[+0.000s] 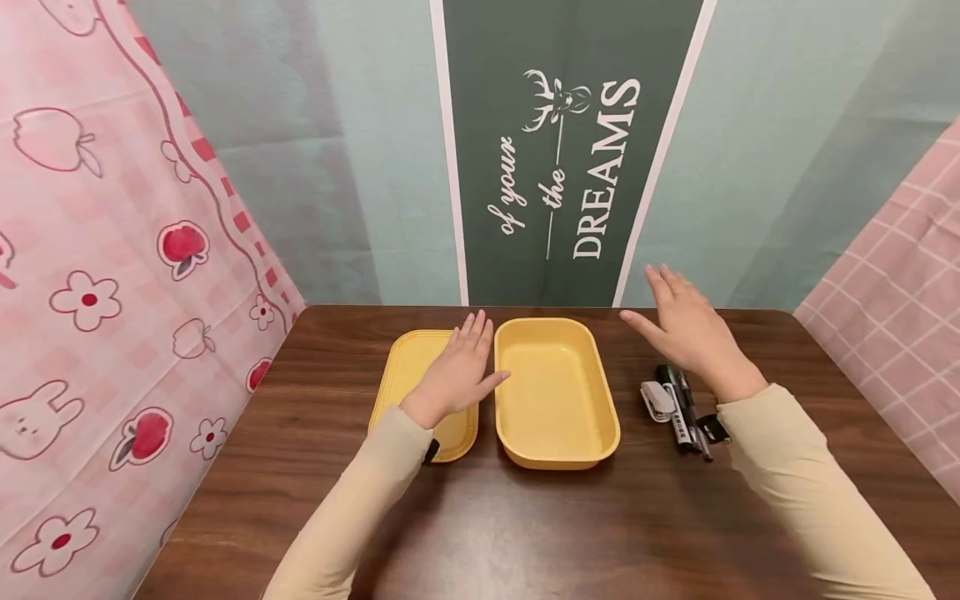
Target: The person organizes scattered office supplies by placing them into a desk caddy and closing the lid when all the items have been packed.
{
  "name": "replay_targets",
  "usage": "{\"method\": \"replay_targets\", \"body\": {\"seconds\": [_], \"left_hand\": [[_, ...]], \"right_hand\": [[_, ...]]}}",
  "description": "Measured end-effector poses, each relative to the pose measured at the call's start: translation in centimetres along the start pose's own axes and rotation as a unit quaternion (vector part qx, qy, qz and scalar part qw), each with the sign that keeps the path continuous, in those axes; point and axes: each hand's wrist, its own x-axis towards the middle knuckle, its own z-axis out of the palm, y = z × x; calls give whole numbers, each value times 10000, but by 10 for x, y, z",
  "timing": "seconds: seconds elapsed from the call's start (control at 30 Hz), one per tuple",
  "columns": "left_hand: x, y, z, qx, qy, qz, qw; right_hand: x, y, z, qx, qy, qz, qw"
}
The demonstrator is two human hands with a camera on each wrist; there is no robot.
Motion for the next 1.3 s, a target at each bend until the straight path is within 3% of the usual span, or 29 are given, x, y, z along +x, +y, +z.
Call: {"method": "replay_targets", "body": {"seconds": [0.3,0.6,0.87,1.07,1.3], "left_hand": [[-7,11,33,96,-201,326,9992],[-6,4,45,119,-351,420,9984],[-2,1,43,52,-446,416,9981],[0,1,44,73,-394,383,9985],[3,0,44,137,-458,324,9983]], "right_hand": [[-6,39,-4,-49,-53,601,9982],[-8,83,2,-194,-57,937,9954],[-19,113,13,-48,-603,1381,9886],[-24,133,29,247,-1303,1713,9763],[-27,145,37,381,-1676,2091,9627]]}}
